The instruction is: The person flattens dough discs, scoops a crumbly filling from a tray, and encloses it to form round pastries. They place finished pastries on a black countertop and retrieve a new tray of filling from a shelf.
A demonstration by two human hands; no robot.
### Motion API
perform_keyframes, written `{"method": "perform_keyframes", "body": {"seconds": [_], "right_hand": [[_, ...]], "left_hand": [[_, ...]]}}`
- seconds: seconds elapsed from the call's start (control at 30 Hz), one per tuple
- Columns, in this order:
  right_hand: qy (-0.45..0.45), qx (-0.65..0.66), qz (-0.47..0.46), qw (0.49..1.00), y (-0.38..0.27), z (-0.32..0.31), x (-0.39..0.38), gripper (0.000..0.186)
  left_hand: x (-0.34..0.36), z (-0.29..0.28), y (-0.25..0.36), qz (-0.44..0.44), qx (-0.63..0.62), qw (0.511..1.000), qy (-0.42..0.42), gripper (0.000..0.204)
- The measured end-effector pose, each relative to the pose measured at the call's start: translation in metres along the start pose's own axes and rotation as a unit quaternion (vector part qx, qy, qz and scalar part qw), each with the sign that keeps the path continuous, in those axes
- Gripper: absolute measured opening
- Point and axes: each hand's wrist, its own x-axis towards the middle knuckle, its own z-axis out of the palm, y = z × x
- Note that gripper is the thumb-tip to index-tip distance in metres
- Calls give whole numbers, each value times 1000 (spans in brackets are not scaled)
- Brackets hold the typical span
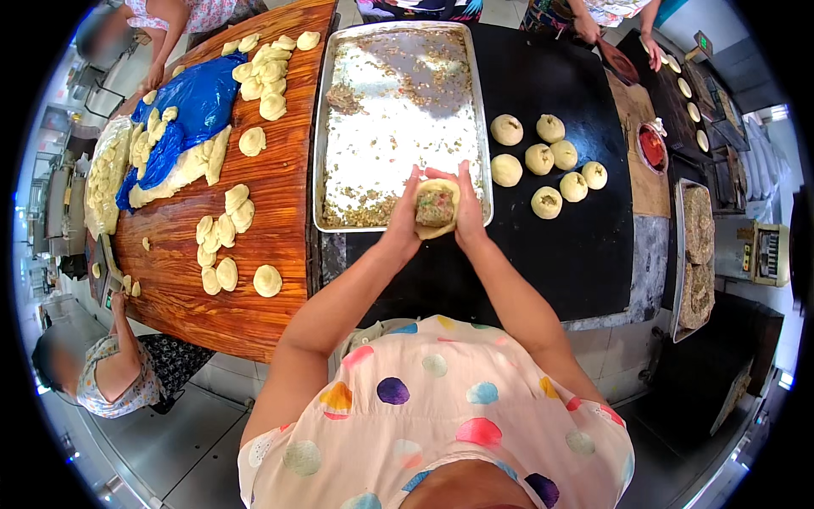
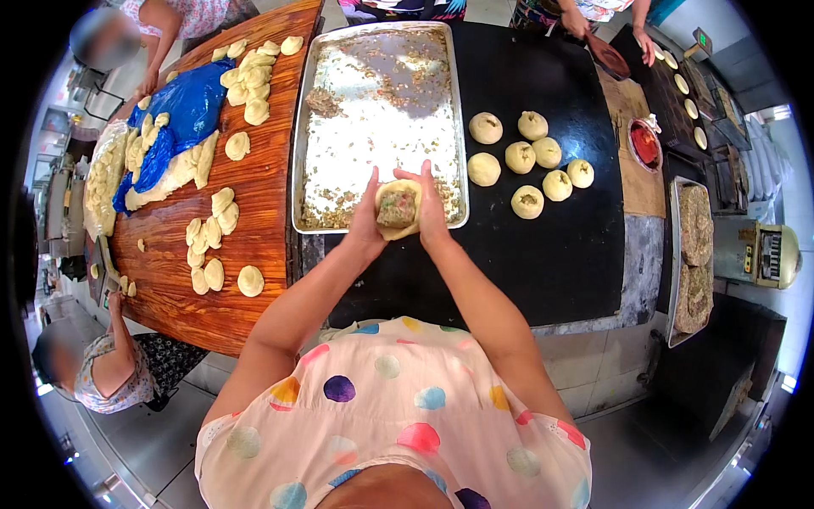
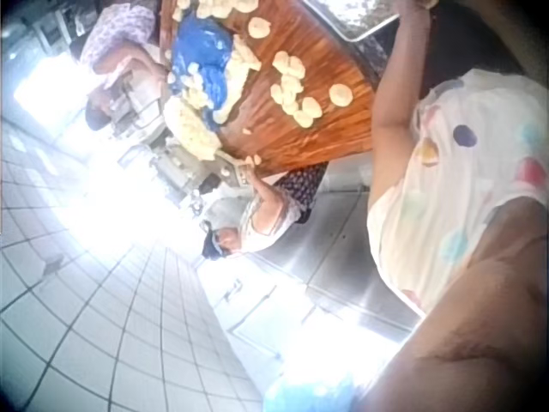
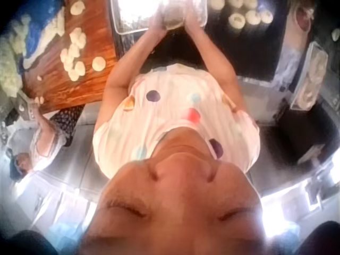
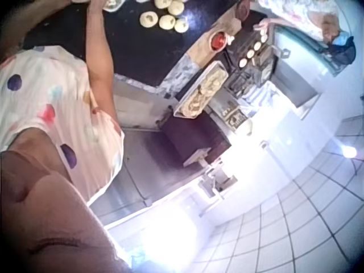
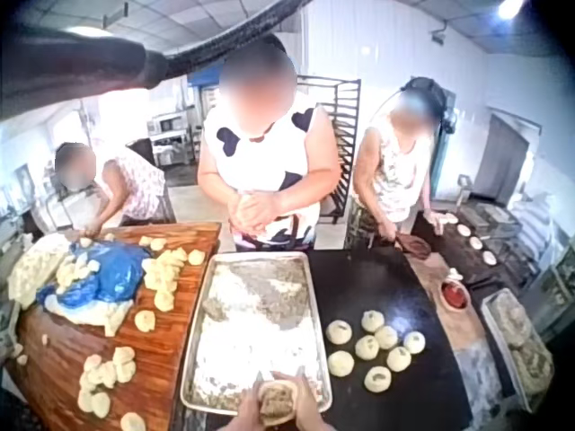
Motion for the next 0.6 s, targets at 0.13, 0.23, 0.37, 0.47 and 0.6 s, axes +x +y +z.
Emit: {"method": "perform_keyframes", "body": {"seconds": [0.13, 0.23, 0.37, 0.47, 0.6], "right_hand": [[72, -162, -78, 981, 25, 11, 2, 46], [105, -325, -183, 922, 27, 15, -3, 31], [15, -214, -62, 975, 28, -5, 17, 41], [-55, 172, 65, 981, -6, -11, 34, 55], [-37, 63, -12, 997, -33, -16, 38, 60]], "left_hand": [[29, -16, -17, 91, 185, 972, 113, 54], [30, -16, -18, 71, 230, 964, 116, 53], [42, -23, -19, 62, 177, 977, 99, 54], [53, -36, -1, 22, 152, 984, 89, 58], [33, -15, 30, -1, 96, 993, 63, 62]]}}
